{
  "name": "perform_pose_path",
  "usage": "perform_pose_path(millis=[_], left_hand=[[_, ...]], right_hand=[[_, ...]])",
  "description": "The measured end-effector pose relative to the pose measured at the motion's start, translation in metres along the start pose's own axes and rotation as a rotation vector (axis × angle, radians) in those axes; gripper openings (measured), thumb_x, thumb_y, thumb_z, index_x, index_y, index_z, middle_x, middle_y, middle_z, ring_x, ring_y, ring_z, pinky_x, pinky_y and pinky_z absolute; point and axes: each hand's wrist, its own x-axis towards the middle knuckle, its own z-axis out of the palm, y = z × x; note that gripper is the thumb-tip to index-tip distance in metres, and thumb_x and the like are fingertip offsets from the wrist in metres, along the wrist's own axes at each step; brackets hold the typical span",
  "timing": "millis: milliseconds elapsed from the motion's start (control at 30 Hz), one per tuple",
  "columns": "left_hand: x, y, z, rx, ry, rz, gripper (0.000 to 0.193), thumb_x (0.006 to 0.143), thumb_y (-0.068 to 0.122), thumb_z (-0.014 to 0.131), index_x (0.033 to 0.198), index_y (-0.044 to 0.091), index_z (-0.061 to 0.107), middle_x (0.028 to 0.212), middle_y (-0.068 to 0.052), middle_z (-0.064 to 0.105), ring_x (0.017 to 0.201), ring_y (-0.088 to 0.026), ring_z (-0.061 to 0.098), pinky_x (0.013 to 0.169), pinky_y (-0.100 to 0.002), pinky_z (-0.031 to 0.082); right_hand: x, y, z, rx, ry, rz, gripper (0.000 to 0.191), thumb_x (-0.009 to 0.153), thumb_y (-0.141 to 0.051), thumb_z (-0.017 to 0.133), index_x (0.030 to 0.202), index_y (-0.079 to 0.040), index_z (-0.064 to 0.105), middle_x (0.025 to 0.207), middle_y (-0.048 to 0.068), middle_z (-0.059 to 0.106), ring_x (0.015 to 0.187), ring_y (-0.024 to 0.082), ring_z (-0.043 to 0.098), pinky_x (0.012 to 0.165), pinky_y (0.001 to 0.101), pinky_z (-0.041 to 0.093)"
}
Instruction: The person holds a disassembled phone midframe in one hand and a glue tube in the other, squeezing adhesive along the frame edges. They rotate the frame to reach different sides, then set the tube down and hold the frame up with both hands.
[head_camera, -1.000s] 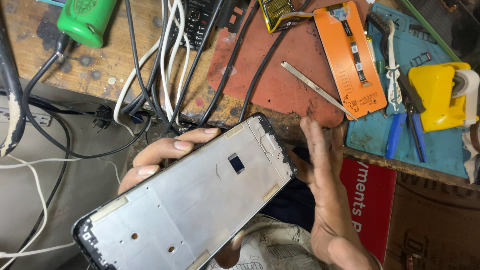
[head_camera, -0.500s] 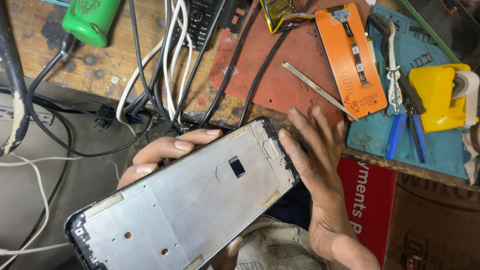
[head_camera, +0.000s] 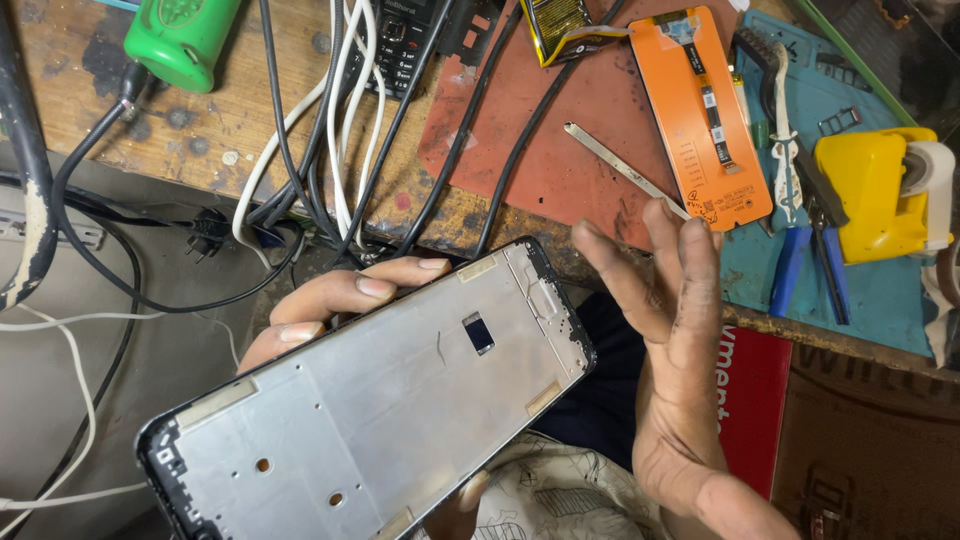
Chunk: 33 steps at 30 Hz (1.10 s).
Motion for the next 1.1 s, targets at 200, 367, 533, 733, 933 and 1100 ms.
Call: perform_pose_path(millis=[200, 367, 533, 733, 933, 1100], left_hand=[[-0.003, 0.000, -0.012, 0.005, -0.077, -0.015, 0.085, 0.090, 0.024, 0.092, 0.152, 0.016, 0.035, 0.133, -0.017, 0.048, 0.121, -0.037, 0.061, 0.103, -0.052, 0.060], [0.000, -0.002, -0.019, 0.041, -0.136, -0.001, 0.088, 0.088, 0.023, 0.093, 0.154, 0.018, 0.035, 0.135, -0.016, 0.048, 0.123, -0.034, 0.059, 0.107, -0.050, 0.057], [-0.007, -0.007, -0.022, 0.036, -0.106, 0.015, 0.088, 0.086, 0.024, 0.094, 0.152, 0.015, 0.036, 0.134, -0.015, 0.049, 0.122, -0.034, 0.060, 0.106, -0.048, 0.056], [0.005, -0.001, -0.012, 0.032, -0.116, 0.000, 0.089, 0.086, 0.023, 0.094, 0.152, 0.016, 0.036, 0.133, -0.016, 0.048, 0.122, -0.035, 0.060, 0.106, -0.050, 0.057], [0.020, 0.006, -0.028, -0.096, -0.233, -0.216, 0.083, 0.083, 0.026, 0.089, 0.147, 0.020, 0.036, 0.137, -0.023, 0.046, 0.127, -0.049, 0.058, 0.100, -0.062, 0.059], [-0.003, -0.002, -0.038, 0.014, -0.216, -0.091, 0.085, 0.091, 0.022, 0.090, 0.157, 0.023, 0.038, 0.138, -0.016, 0.046, 0.131, -0.041, 0.056, 0.109, -0.055, 0.056]], right_hand=[[0.009, -0.018, 0.005, 0.025, -0.003, -0.005, 0.139, 0.066, -0.106, 0.014, 0.157, -0.002, -0.003, 0.159, 0.030, 0.046, 0.164, 0.038, 0.023, 0.141, 0.0569, 0.000], [0.008, -0.022, 0.004, -0.027, -0.035, -0.032, 0.133, 0.072, -0.103, 0.012, 0.156, -0.003, -0.007, 0.138, 0.029, 0.064, 0.171, 0.037, 0.007, 0.136, 0.0543, -0.008], [0.008, -0.019, 0.006, 0.003, 0.011, -0.089, 0.131, 0.074, -0.102, 0.014, 0.157, -0.003, -0.007, 0.136, 0.031, 0.066, 0.169, 0.038, 0.010, 0.137, 0.0571, -0.006], [0.008, -0.019, 0.002, -0.088, -0.025, -0.153, 0.123, 0.079, -0.099, 0.009, 0.154, -0.003, -0.007, 0.131, 0.026, 0.067, 0.167, 0.038, 0.007, 0.130, 0.0566, -0.026], [0.003, -0.007, -0.004, -0.113, -0.012, -0.142, 0.124, 0.078, -0.099, 0.009, 0.156, -0.004, -0.005, 0.133, 0.025, 0.069, 0.168, 0.036, 0.003, 0.131, 0.0541, -0.026], [0.006, 0.000, -0.008, -0.141, -0.011, -0.174, 0.125, 0.078, -0.099, 0.006, 0.157, -0.002, -0.002, 0.135, 0.024, 0.067, 0.165, 0.036, 0.000, 0.130, 0.0539, -0.026]])
